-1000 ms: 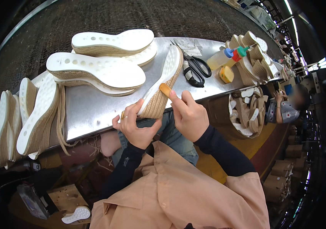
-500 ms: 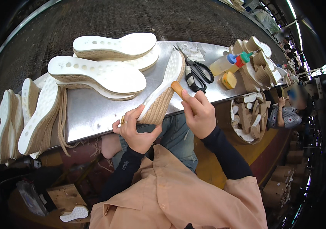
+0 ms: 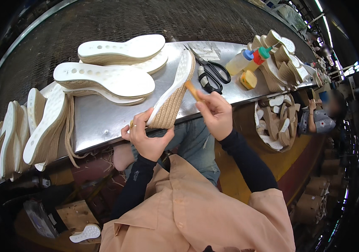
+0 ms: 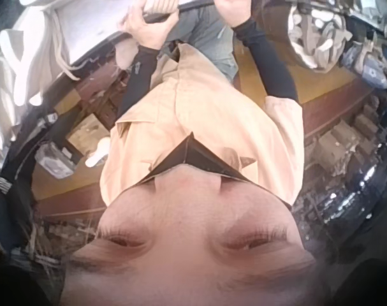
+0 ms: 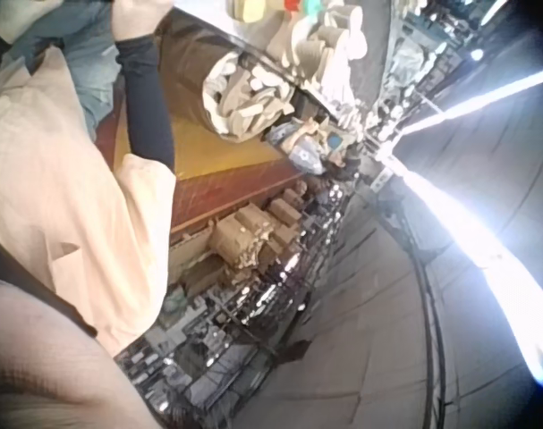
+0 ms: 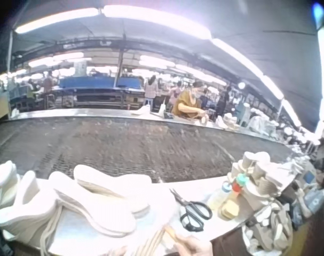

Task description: The person repeatedly brushes the textured surface of shoe insoles with a small brush, then places each insole into a growing stack on the metal workbench. The person handles insoles one at a time, turning them as needed to reach different areas.

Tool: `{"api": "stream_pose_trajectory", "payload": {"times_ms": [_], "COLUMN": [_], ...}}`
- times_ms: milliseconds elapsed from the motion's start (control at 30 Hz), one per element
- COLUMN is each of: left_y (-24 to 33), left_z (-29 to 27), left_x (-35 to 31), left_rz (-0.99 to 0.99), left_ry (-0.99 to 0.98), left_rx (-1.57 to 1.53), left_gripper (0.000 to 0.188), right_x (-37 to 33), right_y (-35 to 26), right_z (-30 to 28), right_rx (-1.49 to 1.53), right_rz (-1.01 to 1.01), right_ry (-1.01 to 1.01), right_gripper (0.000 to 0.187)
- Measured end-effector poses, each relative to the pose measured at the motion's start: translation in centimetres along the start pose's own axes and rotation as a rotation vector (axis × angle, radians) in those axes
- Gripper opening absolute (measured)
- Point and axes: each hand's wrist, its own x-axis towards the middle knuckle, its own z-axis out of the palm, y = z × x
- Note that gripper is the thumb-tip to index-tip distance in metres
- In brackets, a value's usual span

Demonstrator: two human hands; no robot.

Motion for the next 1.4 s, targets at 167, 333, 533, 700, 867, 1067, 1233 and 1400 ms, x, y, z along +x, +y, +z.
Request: {"api": "stream_pose_trajectory", "payload": {"times_ms": [167,333,533,700,867,1067,1233,1400], "left_y": [0.2,-0.1,-0.5,-0.4,2.1,5.6,8.1,10.5], "left_z": [-0.2,0.0,0.0,-1.5,-3.4,-3.4,-2.1,3.7], "left_x": [0.1,0.0,-0.4,-0.1,0.7,4.6,7.1,8.7], "left_rz": [-0.003,-0.004,0.045,0.059,0.057,0.097,0.259,0.357], "left_ry": [-0.02,-0.033,-0.036,-0.138,-0.175,-0.42,-0.52,-0.689], "left_rx": [-0.002,0.014,0.083,0.085,0.126,0.39,0.527,0.613], "left_gripper": [0.068,0.068,0.08,0.093,0.093,0.068,0.076,0.091], "right_x": [0.1,0.8,2.5,0.6,-2.9,-5.0,-6.1,-4.1], "right_y": [-1.2,-4.5,-3.7,-1.1,0.4,1.8,2.5,4.0], "right_z": [-0.5,-0.2,-1.1,-3.9,-7.0,-7.5,-6.3,-8.4], "right_rx": [-0.217,-0.71,-0.638,0.108,0.384,0.474,0.565,0.448], "right_rz": [-0.204,-0.146,-0.328,0.215,0.435,0.513,0.513,0.414], "right_ry": [-0.023,-0.276,-0.321,-0.142,0.039,0.083,0.086,0.239], "right_gripper": [0.036,0.037,0.031,0.025,0.029,0.029,0.03,0.027]}}
